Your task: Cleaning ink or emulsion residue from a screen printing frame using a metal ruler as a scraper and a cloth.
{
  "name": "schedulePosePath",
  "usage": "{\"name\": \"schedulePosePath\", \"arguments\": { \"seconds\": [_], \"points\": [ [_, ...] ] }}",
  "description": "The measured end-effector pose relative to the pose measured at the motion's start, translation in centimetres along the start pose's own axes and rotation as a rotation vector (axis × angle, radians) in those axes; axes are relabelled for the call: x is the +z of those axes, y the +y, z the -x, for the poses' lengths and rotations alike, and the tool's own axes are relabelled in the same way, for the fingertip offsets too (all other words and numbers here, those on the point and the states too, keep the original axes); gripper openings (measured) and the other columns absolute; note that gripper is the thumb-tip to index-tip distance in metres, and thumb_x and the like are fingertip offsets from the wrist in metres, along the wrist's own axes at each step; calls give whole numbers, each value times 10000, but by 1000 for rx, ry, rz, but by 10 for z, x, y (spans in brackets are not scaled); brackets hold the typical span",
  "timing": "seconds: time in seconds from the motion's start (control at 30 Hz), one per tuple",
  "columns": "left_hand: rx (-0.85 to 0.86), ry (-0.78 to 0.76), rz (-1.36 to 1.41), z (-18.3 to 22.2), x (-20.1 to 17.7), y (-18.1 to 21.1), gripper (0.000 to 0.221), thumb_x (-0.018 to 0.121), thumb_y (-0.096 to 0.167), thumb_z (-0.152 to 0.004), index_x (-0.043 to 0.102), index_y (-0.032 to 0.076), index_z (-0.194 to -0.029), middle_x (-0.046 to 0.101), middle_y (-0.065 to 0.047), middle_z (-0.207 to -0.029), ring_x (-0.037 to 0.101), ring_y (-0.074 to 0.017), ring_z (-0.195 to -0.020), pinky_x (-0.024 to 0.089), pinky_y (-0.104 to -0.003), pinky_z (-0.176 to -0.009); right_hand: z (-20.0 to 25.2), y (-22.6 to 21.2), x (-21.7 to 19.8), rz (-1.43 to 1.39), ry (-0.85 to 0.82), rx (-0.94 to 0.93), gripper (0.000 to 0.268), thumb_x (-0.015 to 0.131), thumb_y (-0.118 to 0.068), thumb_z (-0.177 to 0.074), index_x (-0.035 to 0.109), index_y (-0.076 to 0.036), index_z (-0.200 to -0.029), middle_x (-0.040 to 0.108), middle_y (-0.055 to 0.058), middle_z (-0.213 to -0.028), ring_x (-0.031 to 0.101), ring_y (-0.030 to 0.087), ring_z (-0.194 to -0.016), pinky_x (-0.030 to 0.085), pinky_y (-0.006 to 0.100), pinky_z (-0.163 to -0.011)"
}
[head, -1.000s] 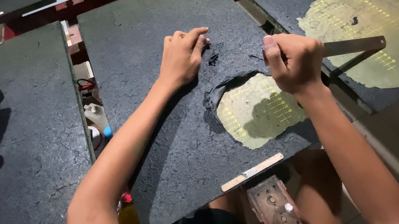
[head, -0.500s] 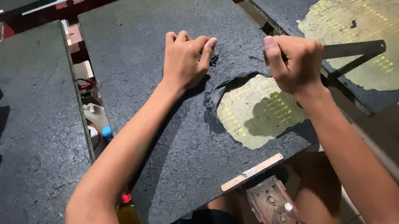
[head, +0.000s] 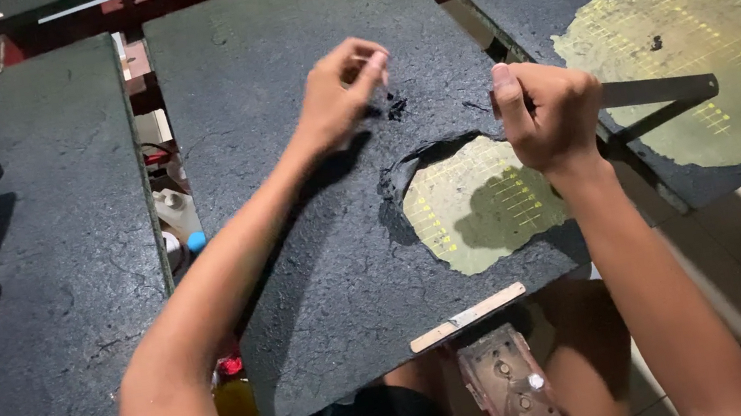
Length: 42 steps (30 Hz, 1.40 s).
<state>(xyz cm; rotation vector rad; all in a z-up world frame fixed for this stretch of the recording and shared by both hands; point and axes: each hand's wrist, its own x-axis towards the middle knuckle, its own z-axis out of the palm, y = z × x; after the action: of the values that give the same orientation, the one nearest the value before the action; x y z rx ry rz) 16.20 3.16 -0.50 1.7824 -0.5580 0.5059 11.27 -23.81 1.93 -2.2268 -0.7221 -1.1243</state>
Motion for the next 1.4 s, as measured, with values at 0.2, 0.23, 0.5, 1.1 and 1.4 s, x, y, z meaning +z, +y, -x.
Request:
{"name": "schedulePosePath", "arguments": {
  "seconds": [0.2, 0.23, 0.5, 1.1, 1.4],
  "points": [
    [-249, 12, 310, -9, -23, -2, 350, 848, 241, -847, 697, 105, -1132, 790, -63, -938, 735, -102, -879, 620, -236, -783, 5, 6, 7, 84, -27, -53, 537, 475, -265, -1137, 464, -111, -622, 380, 24, -537, 323, 198, -472, 160, 384, -501],
    [-250, 14, 309, -9, -23, 1, 350, 848, 241, -847, 697, 105, -1132, 790, -63, -938, 735, -102, -879, 620, -236, -783, 5, 5, 7, 83, -28, -54, 537, 475, -265, -1137, 464, -111, -622, 380, 24, -537, 323, 198, -472, 160, 384, -501],
    [-214, -29, 293, -9, -22, 1, 117, 742, 229, -957, 733, 119, -920, 766, -37, -877, 766, -124, -868, 529, -187, -636, 4, 5, 8, 118, -26, -98, 536, 505, -225, -1142, 561, -128, -618, 468, -1, -537, 399, 189, -463, 182, 364, -483],
    [-316, -79, 316, -14, -6, -28, 495, 630, 306, -972, 426, 160, -546, 468, 4, -559, 478, -73, -539, 494, -245, -601, 2, 1, 9, 94, -270, 87, 188, 458, -97, -1025, 602, -94, -1145, 626, 69, -671, 541, 269, -486, 374, 410, -448],
    [-174, -476, -427, -10, 1, 54, 590, 584, 668, -859, 739, 106, -945, 730, -178, -986, 699, -428, -1004, 506, -516, -893, 0, 3, 10, 89, -324, 168, 278, 426, -33, -981, 499, -169, -1212, 717, 143, -871, 684, 451, -724, 545, 602, -705]
  ]
}}
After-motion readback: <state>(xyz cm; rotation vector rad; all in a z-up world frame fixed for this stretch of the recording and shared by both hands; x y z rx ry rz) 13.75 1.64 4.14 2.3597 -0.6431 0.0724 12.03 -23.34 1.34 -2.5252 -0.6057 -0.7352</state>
